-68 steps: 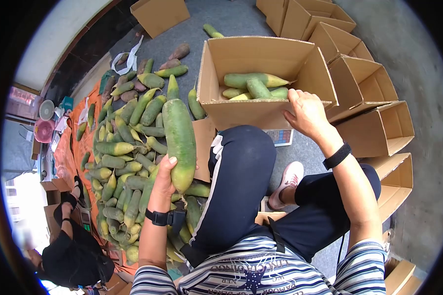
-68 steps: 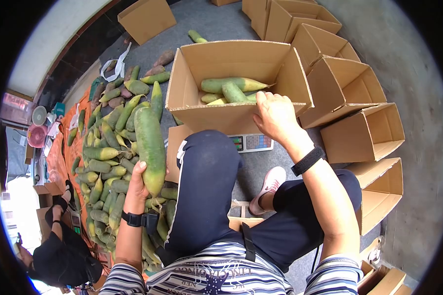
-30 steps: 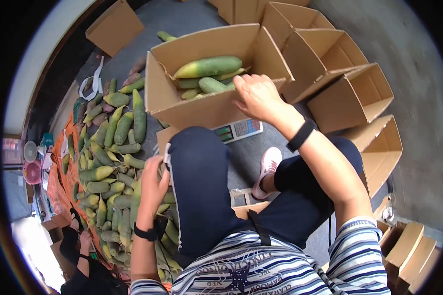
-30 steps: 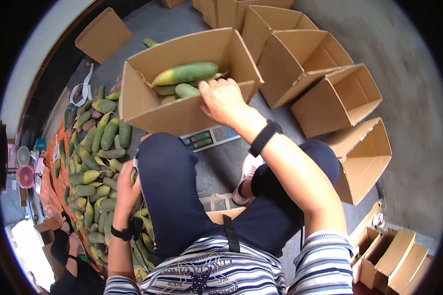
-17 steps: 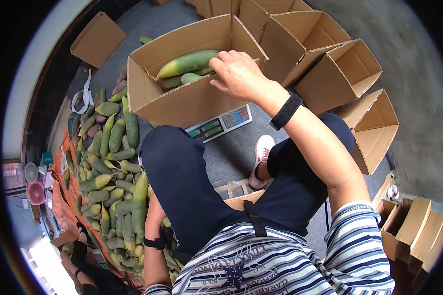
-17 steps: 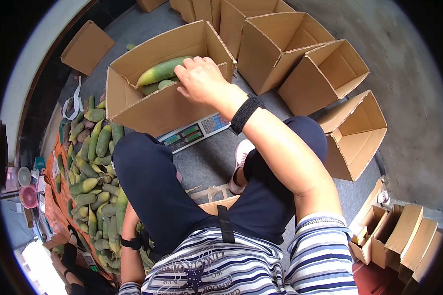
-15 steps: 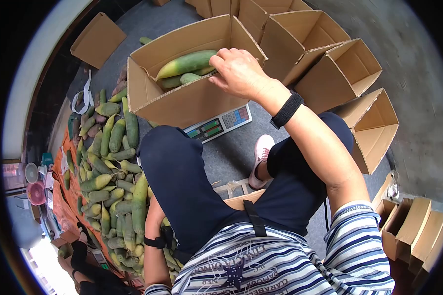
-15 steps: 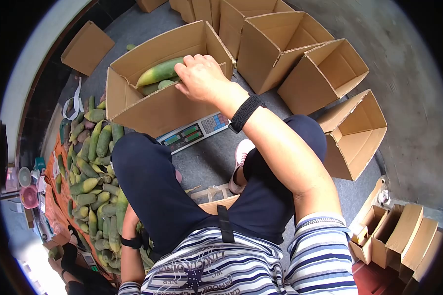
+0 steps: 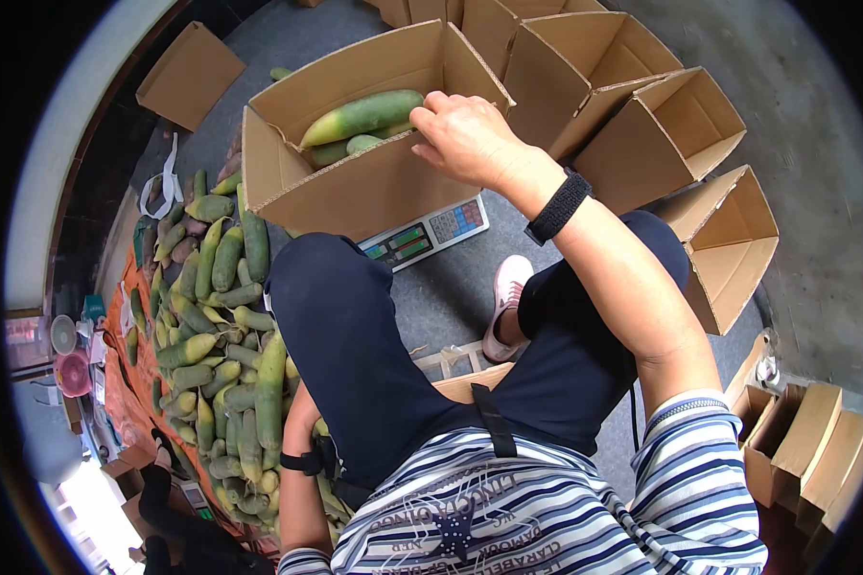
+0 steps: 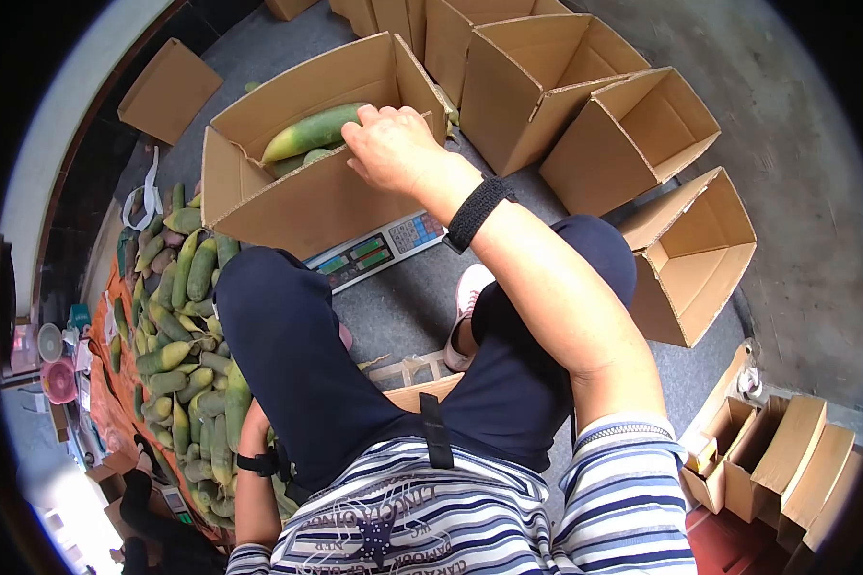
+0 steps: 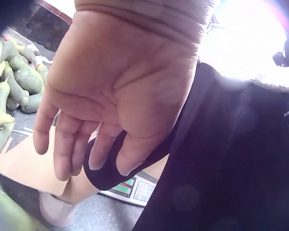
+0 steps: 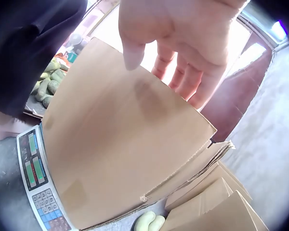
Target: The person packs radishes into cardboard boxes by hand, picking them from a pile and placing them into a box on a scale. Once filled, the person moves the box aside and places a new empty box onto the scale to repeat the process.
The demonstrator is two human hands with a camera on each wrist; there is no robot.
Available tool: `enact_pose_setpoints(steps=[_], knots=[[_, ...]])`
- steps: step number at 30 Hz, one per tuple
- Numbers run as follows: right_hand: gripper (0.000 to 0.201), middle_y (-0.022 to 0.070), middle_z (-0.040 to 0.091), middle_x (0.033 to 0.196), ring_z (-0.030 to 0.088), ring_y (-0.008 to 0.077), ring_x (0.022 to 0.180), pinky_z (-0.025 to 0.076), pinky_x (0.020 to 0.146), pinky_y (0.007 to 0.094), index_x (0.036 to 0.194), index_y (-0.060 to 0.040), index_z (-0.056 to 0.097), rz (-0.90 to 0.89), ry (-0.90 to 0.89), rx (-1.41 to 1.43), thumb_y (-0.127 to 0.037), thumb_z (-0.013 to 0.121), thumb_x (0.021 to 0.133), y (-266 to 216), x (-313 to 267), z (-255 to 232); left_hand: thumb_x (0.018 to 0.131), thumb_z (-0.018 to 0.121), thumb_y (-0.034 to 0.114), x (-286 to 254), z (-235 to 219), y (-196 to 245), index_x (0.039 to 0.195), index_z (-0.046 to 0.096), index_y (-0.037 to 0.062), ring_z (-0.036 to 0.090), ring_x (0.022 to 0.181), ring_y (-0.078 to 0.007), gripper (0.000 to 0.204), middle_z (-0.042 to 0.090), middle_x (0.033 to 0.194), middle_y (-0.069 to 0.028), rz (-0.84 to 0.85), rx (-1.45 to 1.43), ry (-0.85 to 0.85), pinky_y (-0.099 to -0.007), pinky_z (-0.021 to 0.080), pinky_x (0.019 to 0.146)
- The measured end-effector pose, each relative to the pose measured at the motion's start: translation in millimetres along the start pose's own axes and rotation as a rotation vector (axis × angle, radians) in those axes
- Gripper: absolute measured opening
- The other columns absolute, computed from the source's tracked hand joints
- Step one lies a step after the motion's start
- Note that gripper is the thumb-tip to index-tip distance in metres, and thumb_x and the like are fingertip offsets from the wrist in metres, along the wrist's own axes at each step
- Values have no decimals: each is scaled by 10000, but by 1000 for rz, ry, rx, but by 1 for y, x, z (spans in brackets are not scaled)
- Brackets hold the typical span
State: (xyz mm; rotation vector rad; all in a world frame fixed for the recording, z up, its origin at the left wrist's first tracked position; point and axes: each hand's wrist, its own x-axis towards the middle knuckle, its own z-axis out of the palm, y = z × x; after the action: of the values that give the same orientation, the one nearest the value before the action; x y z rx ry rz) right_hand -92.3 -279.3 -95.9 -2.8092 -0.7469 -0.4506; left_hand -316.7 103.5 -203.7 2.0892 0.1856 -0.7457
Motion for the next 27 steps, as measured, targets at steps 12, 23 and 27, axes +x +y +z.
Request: enact_pose_setpoints(steps=[12, 23, 27], knots=[[223, 144, 640, 887, 627, 326, 871, 502, 763, 439, 927, -41, 562, -131, 54, -9, -200, 661, 805, 8, -3, 6, 812, 678, 237, 18, -6, -90, 1011, 610, 1, 601, 959, -402, 316, 639, 994, -233, -113, 336, 134, -429, 487, 814], [257, 125, 640, 931, 617, 298, 897, 483, 799, 425, 1003, -44, 554, -95, -73, -104, -219, 653, 842, -1, 3, 11, 802, 685, 260, -11, -8, -147, 1064, 595, 4, 599, 994, -403, 377, 638, 1034, -244, -374, 531, 107, -458, 479, 845], [266, 128, 636, 921, 616, 299, 893, 482, 792, 424, 990, -34, 550, -77, -98, -127, -229, 656, 842, -6, 5, 9, 723, 750, 447, 3, 37, -181, 1107, 580, -55, 599, 1058, -393, 654, 623, 1111, -270, -442, 296, 30, -427, 470, 900]])
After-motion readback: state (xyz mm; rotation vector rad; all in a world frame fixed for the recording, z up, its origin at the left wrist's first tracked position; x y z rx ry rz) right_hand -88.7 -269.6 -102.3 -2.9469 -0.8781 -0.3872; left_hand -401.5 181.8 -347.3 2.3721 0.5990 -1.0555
